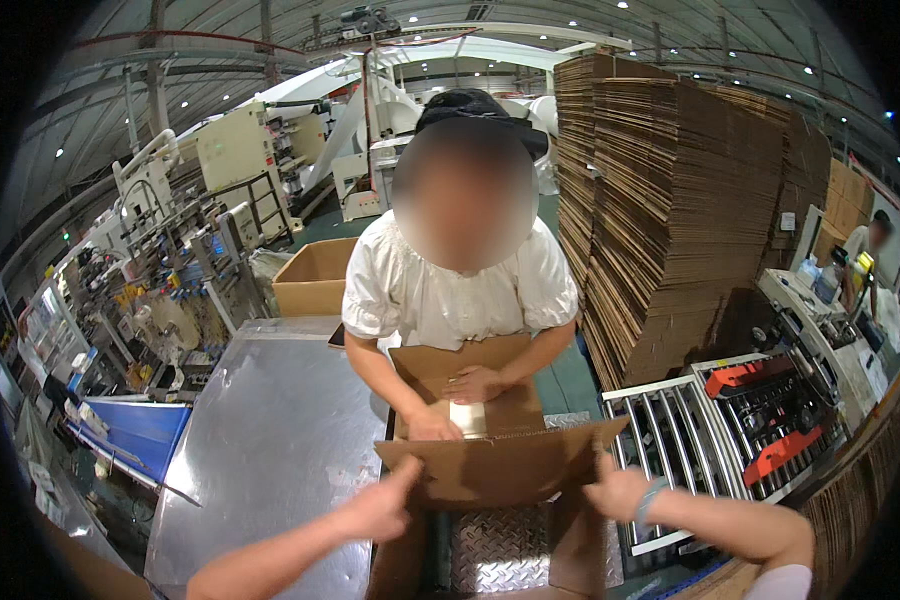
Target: The person packs product packages into cardboard boxes by hand, then places the filled boxes onto a conveyor belt.
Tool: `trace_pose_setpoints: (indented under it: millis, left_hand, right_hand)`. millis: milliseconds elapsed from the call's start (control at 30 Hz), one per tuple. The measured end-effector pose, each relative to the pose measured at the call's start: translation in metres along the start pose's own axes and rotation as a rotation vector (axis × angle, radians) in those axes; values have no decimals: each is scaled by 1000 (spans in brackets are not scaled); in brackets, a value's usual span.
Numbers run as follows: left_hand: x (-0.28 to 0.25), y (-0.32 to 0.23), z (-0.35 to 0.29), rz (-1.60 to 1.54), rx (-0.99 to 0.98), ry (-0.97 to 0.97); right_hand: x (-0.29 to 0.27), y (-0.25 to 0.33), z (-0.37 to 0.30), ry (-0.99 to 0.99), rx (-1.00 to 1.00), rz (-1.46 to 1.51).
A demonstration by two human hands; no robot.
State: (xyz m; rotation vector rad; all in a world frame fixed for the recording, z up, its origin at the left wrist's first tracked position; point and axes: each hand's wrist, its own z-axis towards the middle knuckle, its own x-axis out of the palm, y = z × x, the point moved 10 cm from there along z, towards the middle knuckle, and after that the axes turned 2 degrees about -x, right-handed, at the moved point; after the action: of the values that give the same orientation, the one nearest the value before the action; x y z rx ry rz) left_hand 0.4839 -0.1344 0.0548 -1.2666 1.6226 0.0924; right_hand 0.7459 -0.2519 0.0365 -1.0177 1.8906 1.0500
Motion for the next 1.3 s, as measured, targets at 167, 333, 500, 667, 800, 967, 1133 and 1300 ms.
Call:
trace_pose_setpoints:
  millis: [167,333,500,667,800,967,1133,1300]
  left_hand:
    - [145,57,45,622,133,45]
    - [142,59,55,551,198,318]
    - [-25,-28,57,258,520,-404]
    - [9,-24,37,115,444,205]
    - [107,40,46,343,286,474]
    - [107,62,66,226,418,547]
    - [108,16,20,504,418,-281]
    - [122,15,18,405,460,-306]
  right_hand:
    - [130,46,4,-53,-368,-465]
    - [141,31,-3,-224,-415,-486]
    - [133,18,0,-58,-616,239]
    - [38,47,-144,-237,-551,395]
    - [24,129,-142,-322,-570,11]
    - [69,127,-6,-430,-464,-205]
    - [130,95,49,-329,-291,-341]
    - [135,102,44,-297,-118,-289]
